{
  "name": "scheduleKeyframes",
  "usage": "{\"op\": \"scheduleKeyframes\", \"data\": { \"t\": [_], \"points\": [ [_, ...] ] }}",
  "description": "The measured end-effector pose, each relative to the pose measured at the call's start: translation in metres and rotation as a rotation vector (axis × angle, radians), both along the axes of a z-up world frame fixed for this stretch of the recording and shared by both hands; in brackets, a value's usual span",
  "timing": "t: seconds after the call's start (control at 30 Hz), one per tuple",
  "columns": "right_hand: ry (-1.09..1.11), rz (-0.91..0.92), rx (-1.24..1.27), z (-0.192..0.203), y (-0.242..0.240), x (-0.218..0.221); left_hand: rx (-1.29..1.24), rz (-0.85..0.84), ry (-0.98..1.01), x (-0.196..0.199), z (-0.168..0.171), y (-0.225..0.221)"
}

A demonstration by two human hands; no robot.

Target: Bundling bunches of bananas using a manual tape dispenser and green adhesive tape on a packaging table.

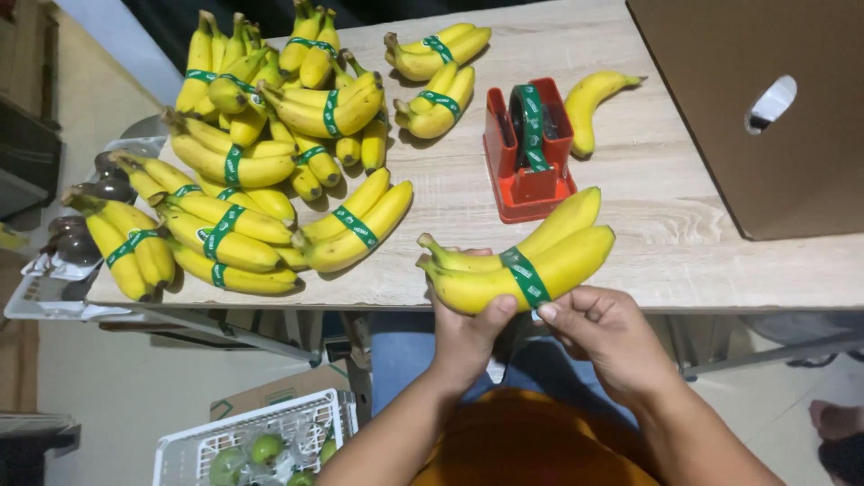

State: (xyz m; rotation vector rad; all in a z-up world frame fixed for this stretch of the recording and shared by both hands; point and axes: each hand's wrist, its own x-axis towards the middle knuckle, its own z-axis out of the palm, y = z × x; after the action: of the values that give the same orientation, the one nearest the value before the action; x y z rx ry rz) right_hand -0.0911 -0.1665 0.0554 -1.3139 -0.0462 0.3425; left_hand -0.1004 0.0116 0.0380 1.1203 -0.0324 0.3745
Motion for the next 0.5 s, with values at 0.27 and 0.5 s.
{"op": "scheduleKeyframes", "data": {
  "t": [0.27,0.5],
  "points": [
    [0.262,0.198,0.111,0.008,-0.028,-0.008,0.444,0.042,-0.321,-0.016,0.015,0.026],
    [-0.077,0.231,-0.010,-0.012,-0.077,-0.013,0.833,0.059,-0.428,-0.033,0.020,0.034]
  ]
}}
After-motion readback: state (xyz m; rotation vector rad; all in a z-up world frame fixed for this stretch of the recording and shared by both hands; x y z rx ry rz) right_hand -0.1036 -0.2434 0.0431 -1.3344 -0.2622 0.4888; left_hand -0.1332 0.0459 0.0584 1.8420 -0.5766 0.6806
